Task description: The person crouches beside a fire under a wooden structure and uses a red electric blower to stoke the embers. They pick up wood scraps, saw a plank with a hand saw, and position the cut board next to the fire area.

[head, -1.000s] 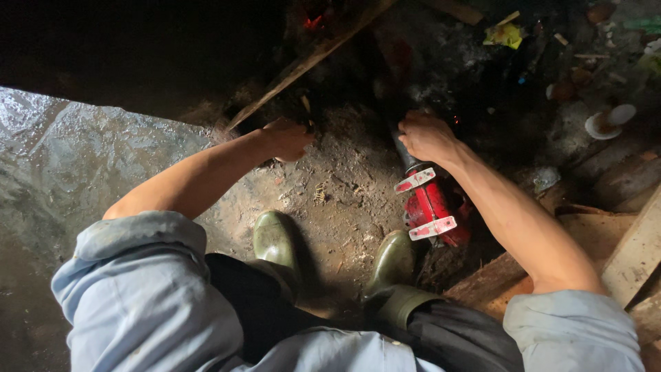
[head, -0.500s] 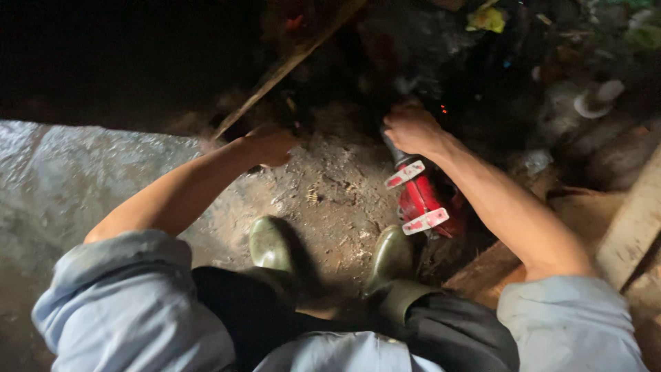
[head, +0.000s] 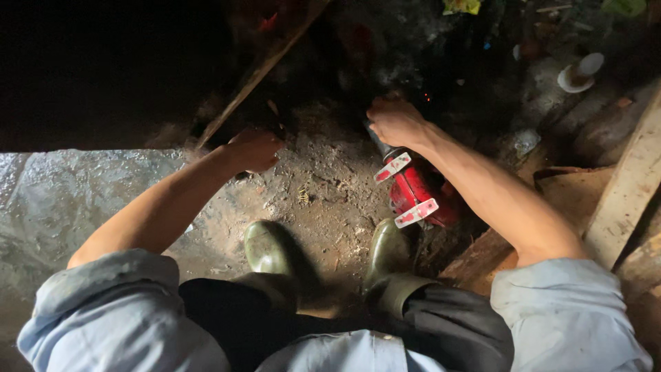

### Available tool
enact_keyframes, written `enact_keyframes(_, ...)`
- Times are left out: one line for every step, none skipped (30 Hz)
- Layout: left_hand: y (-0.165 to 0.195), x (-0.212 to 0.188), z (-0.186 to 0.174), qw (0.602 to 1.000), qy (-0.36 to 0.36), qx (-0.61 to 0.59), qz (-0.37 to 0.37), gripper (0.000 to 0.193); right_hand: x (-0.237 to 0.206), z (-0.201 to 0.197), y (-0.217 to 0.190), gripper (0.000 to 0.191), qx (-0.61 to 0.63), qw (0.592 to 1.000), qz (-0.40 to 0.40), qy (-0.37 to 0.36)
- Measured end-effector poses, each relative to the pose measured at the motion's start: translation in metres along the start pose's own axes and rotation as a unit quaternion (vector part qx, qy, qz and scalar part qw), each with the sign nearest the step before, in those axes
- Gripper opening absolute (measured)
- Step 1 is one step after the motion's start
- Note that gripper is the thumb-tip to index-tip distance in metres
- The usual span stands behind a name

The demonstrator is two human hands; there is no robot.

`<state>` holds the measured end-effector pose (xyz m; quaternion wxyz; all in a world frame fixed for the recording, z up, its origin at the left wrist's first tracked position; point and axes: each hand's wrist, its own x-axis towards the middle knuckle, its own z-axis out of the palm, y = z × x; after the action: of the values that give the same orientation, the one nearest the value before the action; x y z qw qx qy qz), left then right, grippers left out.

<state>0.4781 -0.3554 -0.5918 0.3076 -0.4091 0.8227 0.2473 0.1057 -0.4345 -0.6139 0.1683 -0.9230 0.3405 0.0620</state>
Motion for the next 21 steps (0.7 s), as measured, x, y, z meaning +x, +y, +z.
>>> enact_keyframes(0.000, 0.001, -0.001, 1.000, 0.000, -0.003, -0.004, 0.038, 0.000, 0.001, 0.001, 0.021, 0.012, 1.000, -0.005, 0.008)
enact_keyframes(0.001, 0.001, -0.001, 1.000, -0.001, -0.007, -0.006, 0.039, 0.000, 0.002, 0.002, 0.020, 0.023, 1.000, -0.010, 0.016)
enact_keyframes(0.001, 0.002, -0.001, 1.000, -0.002, -0.010, -0.008, 0.041, 0.000, 0.003, 0.004, 0.020, 0.035, 0.999, -0.014, 0.023)
enact_keyframes(0.001, 0.003, 0.000, 1.000, -0.006, -0.008, -0.011, 0.041, 0.000, 0.005, 0.005, 0.020, 0.031, 0.999, -0.014, 0.027)
enact_keyframes(0.001, 0.003, 0.001, 1.000, -0.010, -0.006, -0.013, 0.042, 0.000, 0.007, 0.006, 0.020, 0.027, 0.999, -0.014, 0.031)
enact_keyframes(0.001, 0.004, 0.002, 1.000, -0.015, -0.005, -0.015, 0.042, 0.000, 0.009, 0.007, 0.019, 0.024, 0.999, -0.014, 0.034)
enact_keyframes(0.000, 0.004, 0.004, 1.000, -0.014, -0.009, -0.016, 0.042, 0.000, 0.011, 0.008, 0.019, 0.020, 0.999, -0.017, 0.038)
enact_keyframes(-0.001, 0.005, 0.006, 1.000, -0.013, -0.014, -0.016, 0.041, 0.000, 0.012, 0.008, 0.020, 0.016, 0.999, -0.019, 0.043)
enact_keyframes(-0.002, 0.005, 0.009, 1.000, -0.012, -0.019, -0.017, 0.041, 0.000, 0.013, 0.008, 0.020, 0.012, 0.999, -0.022, 0.047)
enact_keyframes(-0.002, 0.006, 0.011, 1.000, -0.009, -0.023, -0.015, 0.042, 0.000, 0.013, 0.008, 0.020, 0.009, 0.999, -0.021, 0.045)
enact_keyframes(-0.003, 0.007, 0.013, 1.000, -0.005, -0.028, -0.013, 0.042, 0.000, 0.013, 0.008, 0.020, 0.006, 0.999, -0.020, 0.042)
enact_keyframes(-0.004, 0.008, 0.015, 0.999, -0.001, -0.032, -0.011, 0.043, 0.000, 0.013, 0.008, 0.020, 0.004, 0.999, -0.020, 0.039)
enact_keyframes(-0.004, 0.009, 0.016, 1.000, 0.002, -0.023, -0.007, 0.044, -0.001, 0.013, 0.008, 0.019, -0.009, 0.999, -0.022, 0.047)
enact_keyframes(-0.005, 0.010, 0.016, 1.000, 0.006, -0.013, -0.002, 0.045, -0.001, 0.012, 0.007, 0.019, -0.022, 0.998, -0.024, 0.055)
enact_keyframes(-0.005, 0.011, 0.016, 1.000, 0.009, -0.004, 0.002, 0.046, -0.002, 0.011, 0.006, 0.019, -0.035, 0.997, -0.026, 0.063)
enact_keyframes(-0.005, 0.011, 0.016, 1.000, 0.004, -0.003, 0.002, 0.047, -0.002, 0.009, 0.005, 0.019, -0.027, 0.998, -0.020, 0.054)
enact_keyframes(-0.004, 0.010, 0.015, 1.000, -0.001, -0.002, 0.002, 0.047, -0.003, 0.008, 0.004, 0.019, -0.019, 0.999, -0.014, 0.045)
enact_keyframes(-0.004, 0.010, 0.014, 1.000, -0.006, -0.001, 0.002, 0.048, -0.003, 0.006, 0.003, 0.019, -0.011, 0.999, -0.008, 0.036)
enact_keyframes(-0.004, 0.009, 0.013, 1.000, -0.005, -0.005, 0.000, 0.047, -0.003, 0.004, 0.001, 0.019, -0.011, 0.999, -0.005, 0.030)
enact_keyframes(-0.003, 0.008, 0.013, 1.000, -0.003, -0.008, -0.002, 0.046, -0.002, 0.002, -0.001, 0.020, -0.011, 1.000, -0.001, 0.023)
enact_keyframes(-0.004, 0.007, 0.012, 1.000, -0.001, -0.011, -0.004, 0.045, -0.001, 0.000, -0.002, 0.020, -0.013, 1.000, 0.003, 0.018)
